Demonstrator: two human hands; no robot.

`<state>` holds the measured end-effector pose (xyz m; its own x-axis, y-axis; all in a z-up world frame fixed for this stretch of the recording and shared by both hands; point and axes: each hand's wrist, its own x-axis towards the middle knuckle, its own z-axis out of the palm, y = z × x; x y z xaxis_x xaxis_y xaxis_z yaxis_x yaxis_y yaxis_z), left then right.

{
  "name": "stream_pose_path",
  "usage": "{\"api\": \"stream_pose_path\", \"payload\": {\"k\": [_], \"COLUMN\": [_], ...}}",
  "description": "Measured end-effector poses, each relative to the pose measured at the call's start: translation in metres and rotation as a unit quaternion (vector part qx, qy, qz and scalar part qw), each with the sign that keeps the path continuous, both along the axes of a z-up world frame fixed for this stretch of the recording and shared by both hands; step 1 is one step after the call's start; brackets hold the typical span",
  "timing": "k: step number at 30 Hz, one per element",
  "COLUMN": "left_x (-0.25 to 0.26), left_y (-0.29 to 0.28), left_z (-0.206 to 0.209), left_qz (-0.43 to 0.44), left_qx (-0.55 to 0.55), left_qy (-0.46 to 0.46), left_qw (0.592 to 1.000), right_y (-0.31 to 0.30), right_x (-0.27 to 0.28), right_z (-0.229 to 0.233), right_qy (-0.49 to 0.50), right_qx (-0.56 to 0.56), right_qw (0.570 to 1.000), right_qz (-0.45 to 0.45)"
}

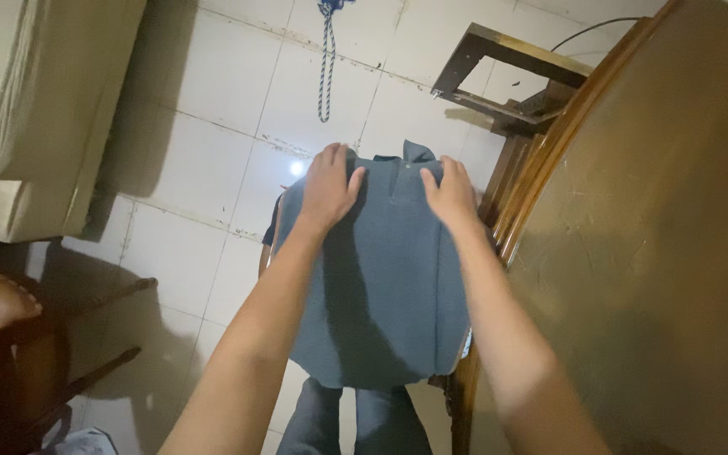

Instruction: The person irons a gray t-shirt on a wooden table, then flips it over and smooths it. They then pick up a black t-shirt, lay it flat, and iron it thoroughly. The person uses a handheld iron and handles the shirts by hand.

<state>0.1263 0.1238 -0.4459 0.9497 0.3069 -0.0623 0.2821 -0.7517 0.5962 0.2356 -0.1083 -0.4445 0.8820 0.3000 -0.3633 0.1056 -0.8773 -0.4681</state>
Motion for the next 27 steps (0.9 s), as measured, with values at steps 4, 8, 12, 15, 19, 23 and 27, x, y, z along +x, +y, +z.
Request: {"api": "stream_pose_path", "payload": {"k": [4,8,12,15,19,23,27], "left_x": [0.039,0.041,0.035,0.022,-0.015,-0.036,-0.048], "left_y": [-0.005,-0.009,-0.015,-0.026,-0.044,-0.042,-0.035], "left_z": [-0.009,-0.006,-0.012,-0.009,0.011,0.015,0.009], "left_qz": [-0.098,-0.075,-0.030,-0.050,-0.098,-0.090,-0.080], "left_qx": [0.052,0.052,0.057,0.120,0.100,0.096,0.118], "left_qy": [0.123,0.208,0.151,0.051,0.040,0.011,-0.017], "left_qw": [0.986,0.974,0.986,0.990,0.989,0.991,0.990], "right_y": [-0.006,-0.013,-0.026,-0.023,0.004,0.012,0.014], "right_x": [0.027,0.030,0.019,-0.005,-0.051,-0.094,-0.097], "right_z": [-0.035,-0.056,-0.067,-0.048,-0.008,0.028,0.036], "right_qy": [0.135,0.157,0.026,-0.038,-0.145,-0.146,-0.140], "right_qx": [0.004,0.057,0.027,0.049,0.018,-0.022,-0.044], "right_qw": [0.990,0.986,0.999,0.998,0.988,0.977,0.980], "right_qz": [0.032,-0.020,-0.002,-0.018,0.056,0.154,0.137]}}
